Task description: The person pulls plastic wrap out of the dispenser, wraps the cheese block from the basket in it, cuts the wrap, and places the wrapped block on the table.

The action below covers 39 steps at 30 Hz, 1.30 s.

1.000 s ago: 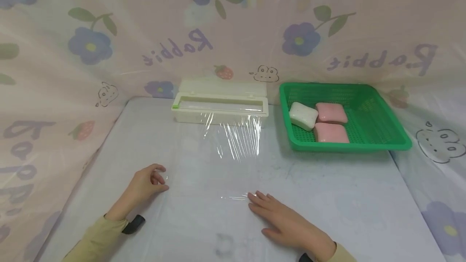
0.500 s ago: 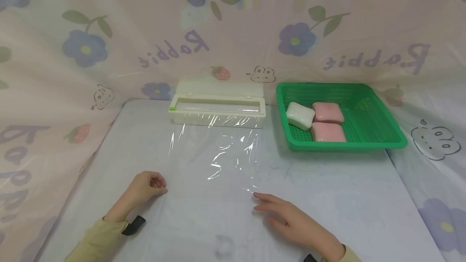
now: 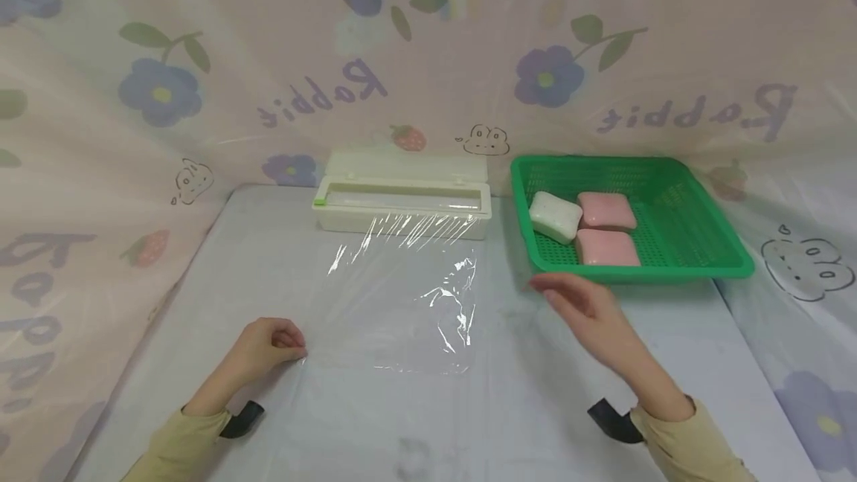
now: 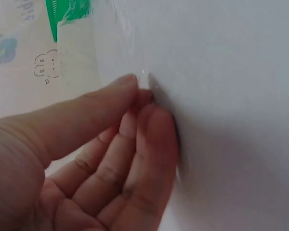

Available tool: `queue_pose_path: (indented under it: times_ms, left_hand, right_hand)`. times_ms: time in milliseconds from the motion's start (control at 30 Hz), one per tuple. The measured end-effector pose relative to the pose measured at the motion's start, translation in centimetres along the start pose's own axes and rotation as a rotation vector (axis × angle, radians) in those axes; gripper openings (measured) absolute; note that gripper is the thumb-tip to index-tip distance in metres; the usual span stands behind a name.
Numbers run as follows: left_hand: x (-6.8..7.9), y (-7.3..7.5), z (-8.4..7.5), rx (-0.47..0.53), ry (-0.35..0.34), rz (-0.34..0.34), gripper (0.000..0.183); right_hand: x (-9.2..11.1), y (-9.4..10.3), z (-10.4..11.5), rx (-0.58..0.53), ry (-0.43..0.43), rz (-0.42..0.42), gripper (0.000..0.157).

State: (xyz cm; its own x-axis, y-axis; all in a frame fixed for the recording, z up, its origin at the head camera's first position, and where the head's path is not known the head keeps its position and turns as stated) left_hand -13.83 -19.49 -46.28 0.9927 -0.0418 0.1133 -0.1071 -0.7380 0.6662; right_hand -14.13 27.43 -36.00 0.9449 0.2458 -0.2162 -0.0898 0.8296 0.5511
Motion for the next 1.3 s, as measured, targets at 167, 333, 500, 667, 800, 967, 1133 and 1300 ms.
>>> queue_pose_path:
  times_ms: [167, 333, 500, 667, 800, 967, 1133, 1300]
  left_hand:
    - [0.0, -0.1, 0.4, 0.141, 0.018, 0.06, 0.017]
    - [0.0, -0.3, 0.5, 0.248, 0.011, 0.118, 0.018]
    - [0.0, -0.3, 0.5, 0.274, -0.006, 0.144, 0.019]
    - [-0.1, -0.2, 0.5, 0.279, -0.017, 0.161, 0.019]
    - [-0.3, -0.2, 0.6, 0.283, -0.025, 0.175, 0.018]
    - [-0.4, -0.3, 0.7, 0.295, -0.033, 0.186, 0.018]
    - [-0.6, -0.3, 0.5, 0.299, -0.042, 0.197, 0.017]
    - [-0.7, -0.2, 0.6, 0.309, -0.029, 0.205, 0.017]
  right_hand:
    - [-3.5, 5.3, -1.3, -0.038, -0.166, -0.025, 0.037]
    - [-6.1, 9.4, -4.9, -0.155, -0.381, 0.106, 0.055]
    - [-7.9, 12.0, -8.8, -0.209, -0.521, 0.156, 0.063]
    - [-8.7, 13.5, -12.1, -0.143, -0.584, 0.175, 0.069]
    - [-8.7, 14.6, -14.2, -0.226, -0.65, 0.174, 0.052]
    - [-8.6, 15.6, -16.1, -0.281, -0.727, 0.2, 0.039]
    - [-8.1, 15.2, -17.0, -0.191, -0.786, 0.342, 0.07]
    - [-8.1, 14.5, -17.6, -0.154, -0.87, 0.455, 0.074]
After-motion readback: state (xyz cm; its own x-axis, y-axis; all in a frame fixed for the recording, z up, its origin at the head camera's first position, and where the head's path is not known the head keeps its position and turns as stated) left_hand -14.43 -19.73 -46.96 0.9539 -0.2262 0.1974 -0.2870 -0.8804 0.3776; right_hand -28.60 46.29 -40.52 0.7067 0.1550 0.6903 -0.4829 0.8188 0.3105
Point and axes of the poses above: each hand's wrist, its own x-axis away from the middle knuckle, its own y-axis out of the back of the hand, z = x × y, the point moved 4 cm from there along -x, towards the middle knuckle, and after that the axes turned 5 degrees about -z, right-handed, at the moved point
